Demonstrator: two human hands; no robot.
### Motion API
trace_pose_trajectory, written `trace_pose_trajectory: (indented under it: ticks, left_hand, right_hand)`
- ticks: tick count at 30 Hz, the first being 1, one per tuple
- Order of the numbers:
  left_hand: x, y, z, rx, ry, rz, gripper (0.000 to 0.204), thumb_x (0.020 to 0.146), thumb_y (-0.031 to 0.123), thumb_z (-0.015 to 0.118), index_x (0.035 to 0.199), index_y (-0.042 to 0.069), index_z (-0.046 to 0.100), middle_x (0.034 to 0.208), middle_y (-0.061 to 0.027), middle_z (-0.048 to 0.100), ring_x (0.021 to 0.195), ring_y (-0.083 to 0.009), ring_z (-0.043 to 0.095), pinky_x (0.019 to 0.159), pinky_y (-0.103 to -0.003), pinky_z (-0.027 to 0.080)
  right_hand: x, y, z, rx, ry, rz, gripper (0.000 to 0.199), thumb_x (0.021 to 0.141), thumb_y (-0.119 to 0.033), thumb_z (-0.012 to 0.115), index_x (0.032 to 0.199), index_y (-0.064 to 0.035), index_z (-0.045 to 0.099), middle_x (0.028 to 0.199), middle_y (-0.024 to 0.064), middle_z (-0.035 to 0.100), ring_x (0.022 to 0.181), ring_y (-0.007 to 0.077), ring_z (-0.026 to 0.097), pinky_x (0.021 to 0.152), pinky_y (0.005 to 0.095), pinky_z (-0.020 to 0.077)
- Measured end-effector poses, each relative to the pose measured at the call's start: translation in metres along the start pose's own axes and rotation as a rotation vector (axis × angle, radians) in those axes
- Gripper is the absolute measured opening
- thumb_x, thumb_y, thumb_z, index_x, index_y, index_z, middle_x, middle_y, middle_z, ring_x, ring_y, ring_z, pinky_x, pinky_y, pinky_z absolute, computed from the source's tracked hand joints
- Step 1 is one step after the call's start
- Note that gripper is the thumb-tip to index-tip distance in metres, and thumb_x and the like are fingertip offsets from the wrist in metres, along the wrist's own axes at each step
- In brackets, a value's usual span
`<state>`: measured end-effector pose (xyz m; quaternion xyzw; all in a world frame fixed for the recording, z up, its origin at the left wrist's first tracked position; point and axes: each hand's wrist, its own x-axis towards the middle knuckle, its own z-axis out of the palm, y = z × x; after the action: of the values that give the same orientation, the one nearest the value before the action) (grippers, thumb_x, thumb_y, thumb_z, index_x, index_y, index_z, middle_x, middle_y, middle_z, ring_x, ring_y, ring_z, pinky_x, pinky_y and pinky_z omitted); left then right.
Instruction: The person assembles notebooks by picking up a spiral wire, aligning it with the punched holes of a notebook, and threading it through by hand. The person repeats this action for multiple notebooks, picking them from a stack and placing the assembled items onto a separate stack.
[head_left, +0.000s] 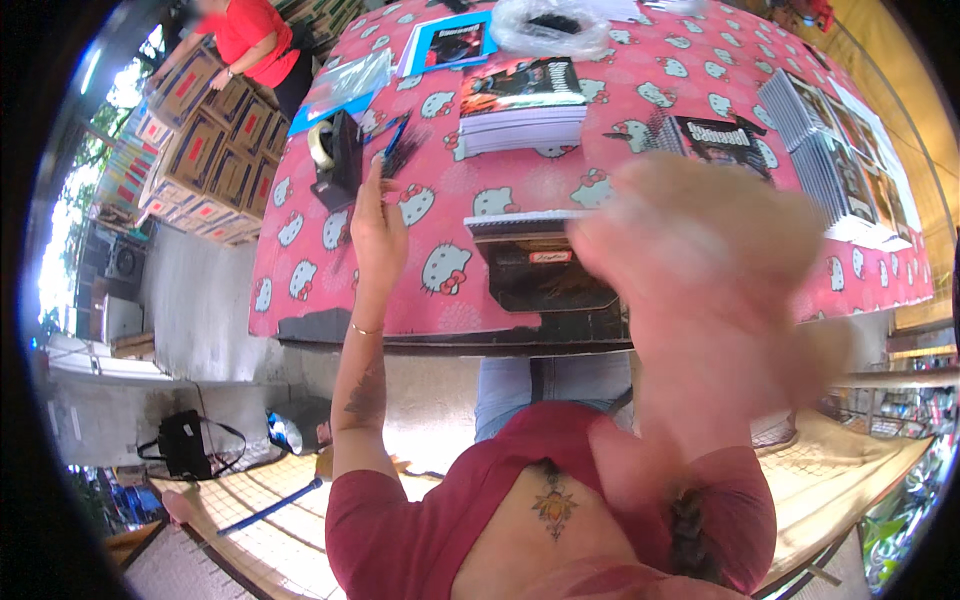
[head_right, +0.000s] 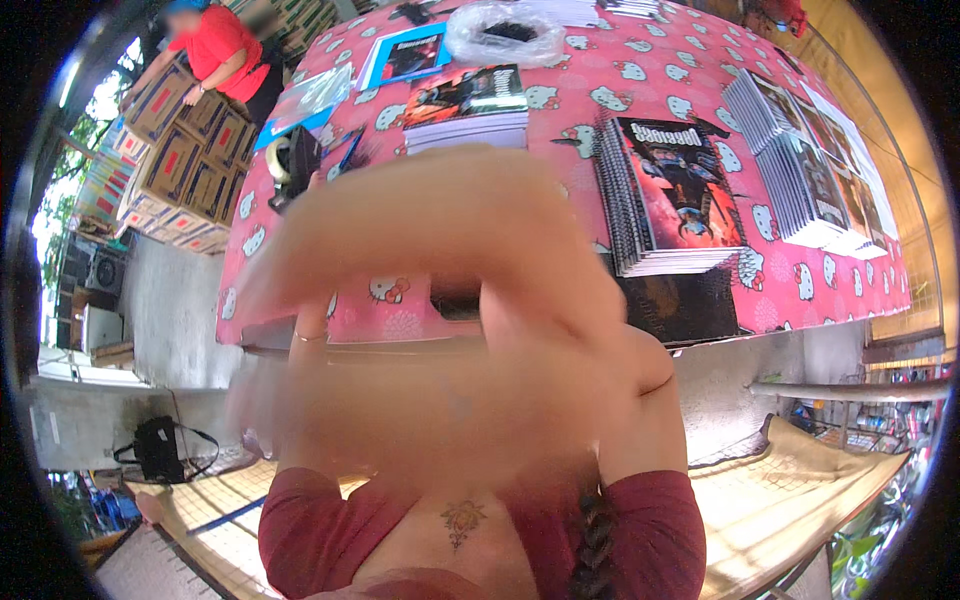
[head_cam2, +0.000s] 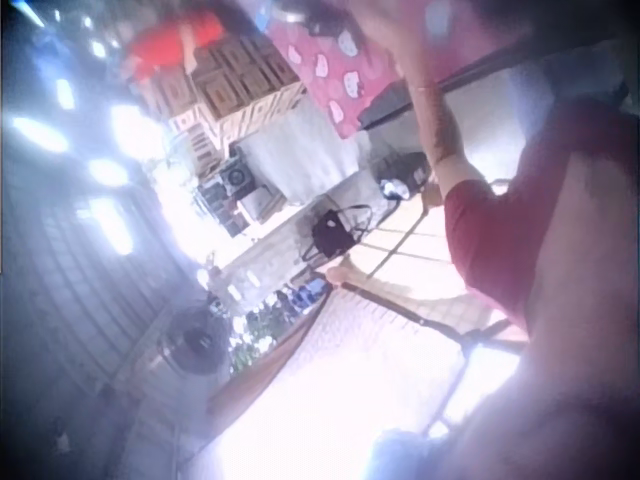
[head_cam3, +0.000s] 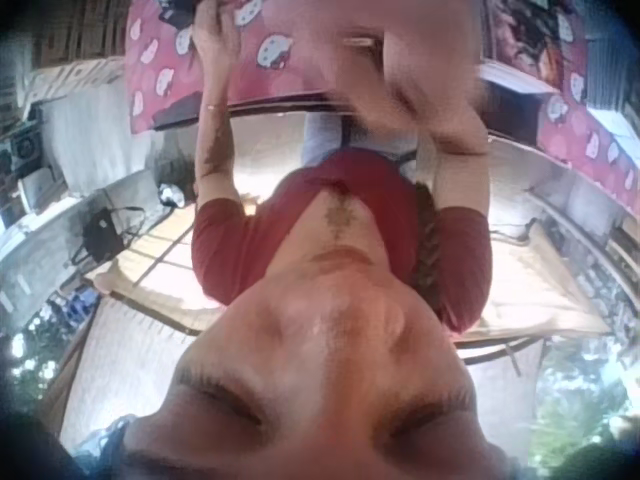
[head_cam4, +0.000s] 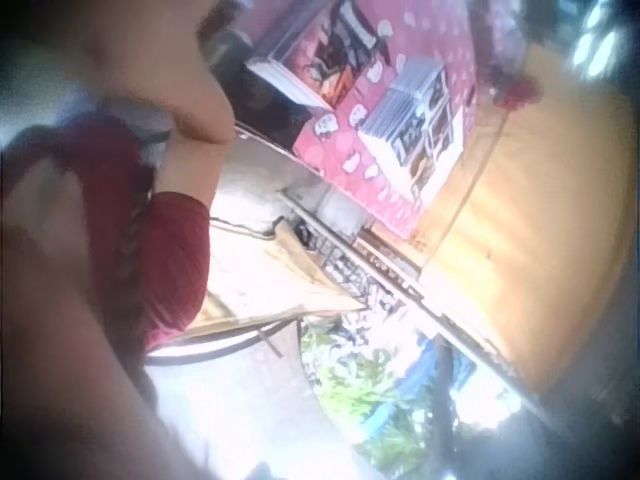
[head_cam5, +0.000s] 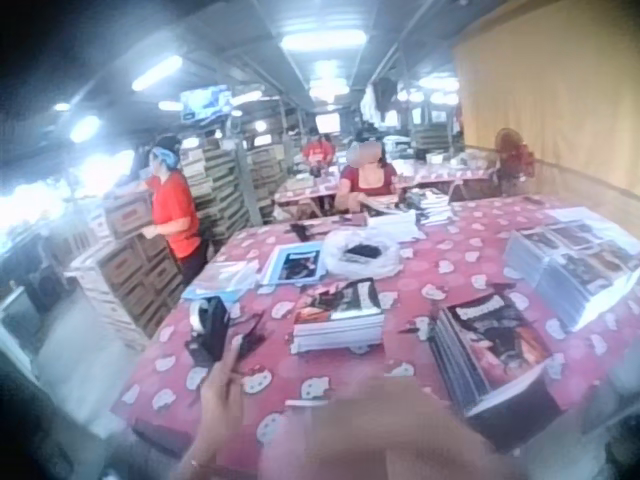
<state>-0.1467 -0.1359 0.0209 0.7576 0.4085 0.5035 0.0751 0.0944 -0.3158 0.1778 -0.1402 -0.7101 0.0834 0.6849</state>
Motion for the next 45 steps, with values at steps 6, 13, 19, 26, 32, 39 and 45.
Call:
trace_pose_trajectory:
  ticks: [6,13,19,26,32,39,45]
  left_hand:
    - [-0.035,0.052,-0.005,-0.353,-0.208,-0.245,0.032,0.092,0.011,0.072,0.123,0.003,0.069,0.093,-0.0102,0.07,0.075,-0.0146,0.062,0.07,-0.027,0.052]
    - [-0.046,0.061,-0.003,-0.187,-0.145,-0.063,0.023,0.089,0.005,0.075,0.112,0.002,0.074,0.089,-0.0089,0.071,0.073,-0.0159,0.064,0.065,-0.028,0.051]
    - [-0.048,0.054,0.009,-0.078,-0.06,0.065,0.018,0.085,0.002,0.077,0.102,0.003,0.074,0.093,-0.0107,0.073,0.076,-0.0192,0.068,0.067,-0.032,0.054]
    - [-0.05,0.06,0.012,-0.063,-0.071,0.096,0.017,0.084,0.001,0.078,0.098,0.002,0.069,0.092,-0.0104,0.07,0.075,-0.0208,0.07,0.061,-0.031,0.055]
    - [-0.042,0.054,0.009,-0.21,-0.15,-0.028,0.016,0.085,0.003,0.075,0.098,0.004,0.067,0.086,-0.0118,0.064,0.071,-0.0274,0.068,0.06,-0.037,0.053]
    - [-0.005,0.06,-0.011,-0.35,-0.475,0.017,0.019,0.089,0.007,0.072,0.107,0.004,0.065,0.09,-0.0123,0.063,0.076,-0.03,0.067,0.067,-0.042,0.052]
    - [-0.003,0.052,-0.008,-0.124,-0.496,0.256,0.029,0.094,0.017,0.069,0.119,0.003,0.063,0.095,-0.0135,0.068,0.077,-0.0322,0.068,0.066,-0.042,0.052]
  right_hand:
    - [-0.084,0.095,0.031,-0.809,-0.388,0.319,0.023,0.091,-0.013,0.067,0.113,-0.0072,0.069,0.107,0.0095,0.07,0.094,0.0315,0.066,0.087,0.0415,0.0484]
    - [-0.108,0.122,0.035,-0.847,-0.474,0.401,0.014,0.09,-0.02,0.069,0.099,-0.0097,0.07,0.082,0.0082,0.07,0.078,0.0289,0.068,0.071,0.0413,0.0511]
    - [-0.107,0.124,0.034,-0.816,-0.443,0.426,0.013,0.089,-0.018,0.069,0.099,-0.0096,0.071,0.081,0.0094,0.069,0.075,0.0315,0.066,0.067,0.0438,0.0499]
    - [-0.105,0.123,0.033,-0.79,-0.445,0.452,0.013,0.09,-0.019,0.068,0.099,-0.0093,0.068,0.081,0.0106,0.069,0.074,0.0337,0.067,0.065,0.0455,0.0501]
    - [-0.1,0.12,0.034,-0.766,-0.466,0.476,0.01,0.089,-0.018,0.07,0.096,-0.0106,0.07,0.083,0.0117,0.069,0.072,0.0361,0.066,0.062,0.0457,0.0491]
    - [-0.099,0.118,0.029,-0.738,-0.491,0.495,0.012,0.091,-0.02,0.068,0.096,-0.0092,0.066,0.082,0.0105,0.067,0.072,0.0354,0.066,0.063,0.0469,0.0497]
    - [-0.089,0.111,0.026,-0.561,-0.384,0.524,0.014,0.091,-0.016,0.069,0.101,-0.0061,0.066,0.093,0.0138,0.066,0.081,0.0378,0.067,0.068,0.0468,0.0523]
